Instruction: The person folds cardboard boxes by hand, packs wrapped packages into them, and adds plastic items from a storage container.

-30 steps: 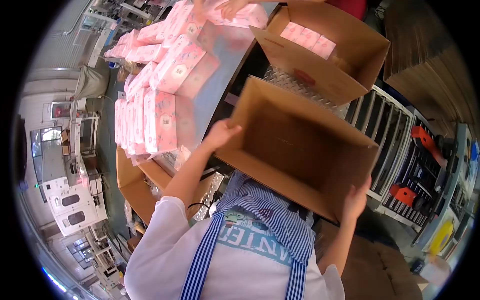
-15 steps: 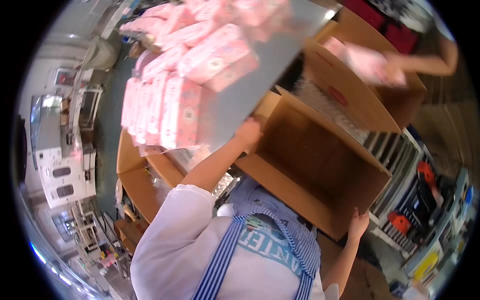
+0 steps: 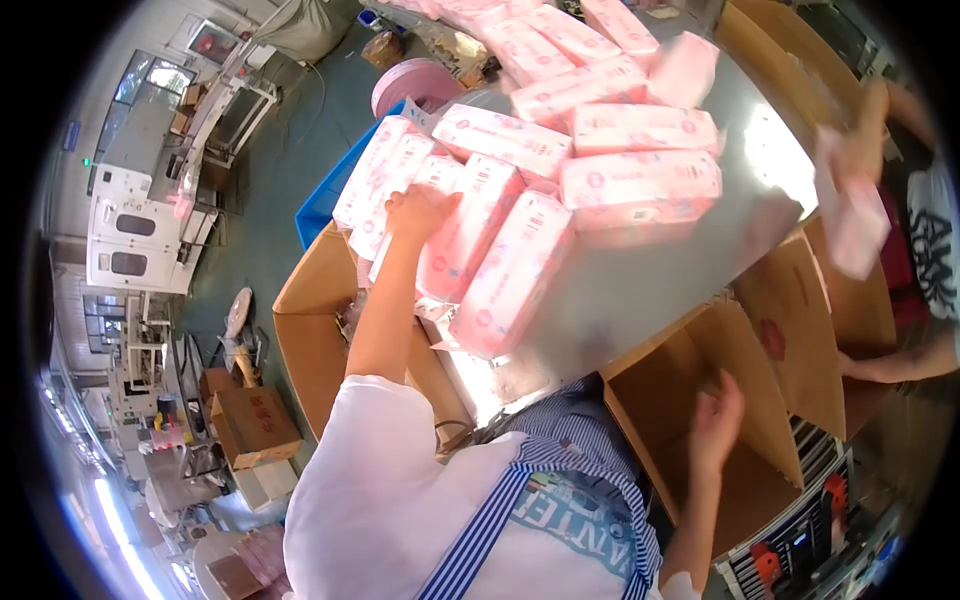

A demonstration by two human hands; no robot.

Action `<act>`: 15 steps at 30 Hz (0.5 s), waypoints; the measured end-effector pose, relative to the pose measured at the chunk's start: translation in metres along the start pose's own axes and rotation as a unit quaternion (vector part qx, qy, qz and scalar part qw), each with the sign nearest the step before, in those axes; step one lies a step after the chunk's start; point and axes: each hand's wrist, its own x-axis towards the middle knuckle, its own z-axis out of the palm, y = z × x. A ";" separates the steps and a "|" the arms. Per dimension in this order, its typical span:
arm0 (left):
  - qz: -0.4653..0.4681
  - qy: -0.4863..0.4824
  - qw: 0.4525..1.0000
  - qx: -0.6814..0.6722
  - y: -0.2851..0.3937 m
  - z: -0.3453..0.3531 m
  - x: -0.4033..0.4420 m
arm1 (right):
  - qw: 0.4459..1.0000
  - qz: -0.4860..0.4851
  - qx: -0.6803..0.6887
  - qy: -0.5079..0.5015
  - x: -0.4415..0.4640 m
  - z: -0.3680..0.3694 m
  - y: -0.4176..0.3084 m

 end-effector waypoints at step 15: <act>-0.182 -0.481 0.561 -0.649 -0.118 0.060 -0.053 | 0.891 0.176 0.144 -0.394 0.044 0.233 -0.049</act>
